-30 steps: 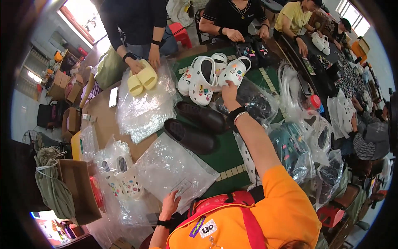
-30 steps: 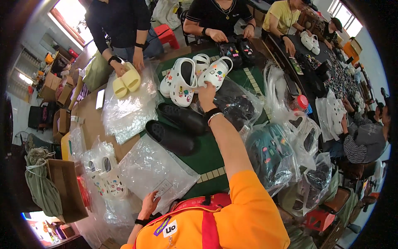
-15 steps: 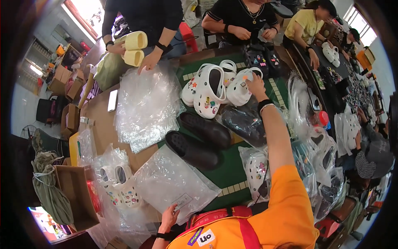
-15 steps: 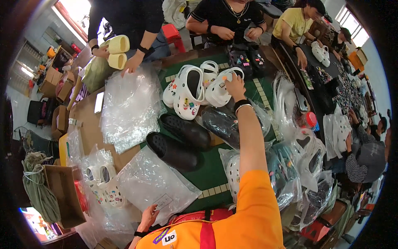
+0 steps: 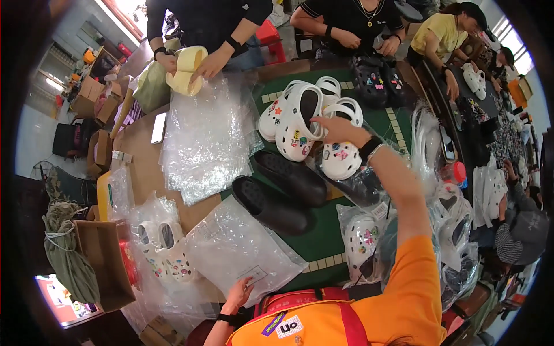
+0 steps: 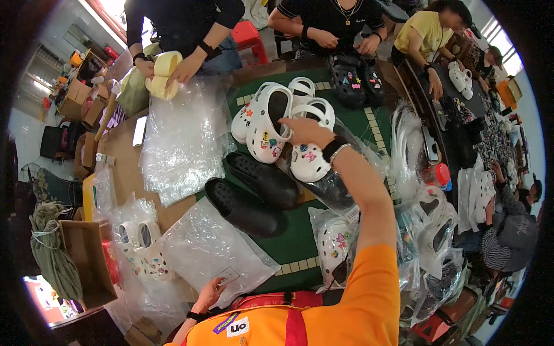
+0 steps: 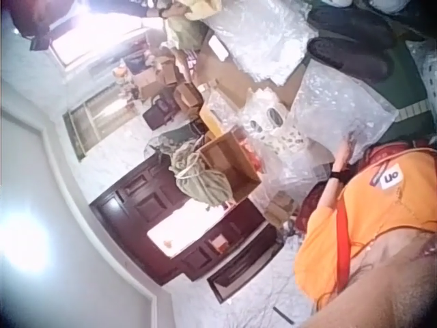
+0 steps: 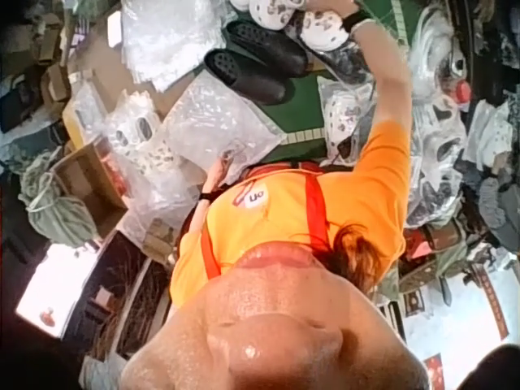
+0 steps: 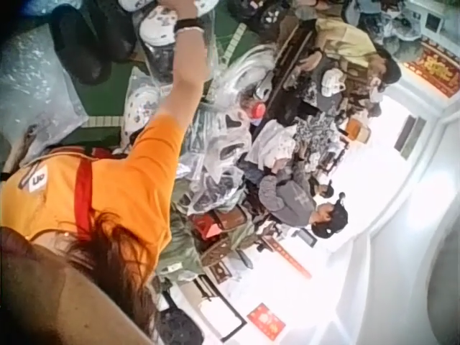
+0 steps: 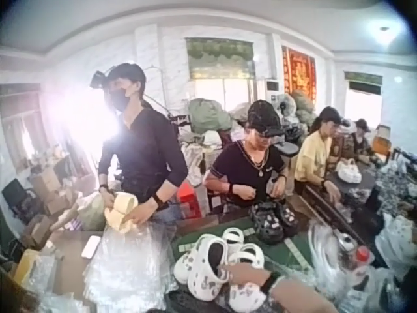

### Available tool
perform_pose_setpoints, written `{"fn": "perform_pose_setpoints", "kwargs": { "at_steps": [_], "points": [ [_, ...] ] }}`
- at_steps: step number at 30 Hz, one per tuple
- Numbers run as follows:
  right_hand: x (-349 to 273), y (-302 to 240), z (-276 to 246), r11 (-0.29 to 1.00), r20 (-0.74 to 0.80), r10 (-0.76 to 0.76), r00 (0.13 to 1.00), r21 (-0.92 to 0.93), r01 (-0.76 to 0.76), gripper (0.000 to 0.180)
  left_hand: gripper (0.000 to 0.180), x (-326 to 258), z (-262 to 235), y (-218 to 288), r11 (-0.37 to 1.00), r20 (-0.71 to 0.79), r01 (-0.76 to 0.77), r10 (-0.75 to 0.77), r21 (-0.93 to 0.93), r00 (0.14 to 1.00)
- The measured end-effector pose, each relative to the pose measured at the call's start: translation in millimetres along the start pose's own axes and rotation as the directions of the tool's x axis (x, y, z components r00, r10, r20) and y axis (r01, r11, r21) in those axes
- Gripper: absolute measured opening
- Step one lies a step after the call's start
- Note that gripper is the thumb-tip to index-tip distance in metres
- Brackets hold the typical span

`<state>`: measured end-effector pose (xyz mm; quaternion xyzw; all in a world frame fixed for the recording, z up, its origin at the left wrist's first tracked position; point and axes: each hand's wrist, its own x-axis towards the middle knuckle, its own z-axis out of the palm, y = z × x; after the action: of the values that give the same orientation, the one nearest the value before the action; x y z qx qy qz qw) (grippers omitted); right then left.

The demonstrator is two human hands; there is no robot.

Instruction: The recorder is shown packing various pairs of clogs into plastic zip-lock bags at a shared workspace.

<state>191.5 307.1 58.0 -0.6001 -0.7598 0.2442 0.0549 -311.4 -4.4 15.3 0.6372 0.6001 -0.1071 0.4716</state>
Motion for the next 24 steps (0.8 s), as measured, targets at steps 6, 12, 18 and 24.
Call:
{"fn": "perform_pose_setpoints", "kwargs": {
  "at_steps": [6,12,18,24],
  "points": [
    [21,-40,25,0.939,-0.084,0.213,0.973,-0.256,-0.228,0.027,0.036,8,-2,15,0.998,-0.038,-0.065,0.064,-0.025,0.997],
    [14,-43,26,0.915,-0.143,0.253,0.957,-0.287,-0.284,0.025,0.037,2,15,-1,0.993,-0.081,-0.1,0.094,-0.067,0.992],
    [-24,-64,-18,0.92,-0.132,0.347,0.928,-0.144,-0.365,0.03,0.036,-7,16,-9,0.991,-0.113,-0.106,0.097,-0.077,0.989],
    [-98,-123,-34,0.952,-0.045,-0.145,0.988,-0.28,0.127,0.026,0.032,1,-16,41,0.952,-0.417,-0.293,0.232,-0.089,0.879]
  ]
}}
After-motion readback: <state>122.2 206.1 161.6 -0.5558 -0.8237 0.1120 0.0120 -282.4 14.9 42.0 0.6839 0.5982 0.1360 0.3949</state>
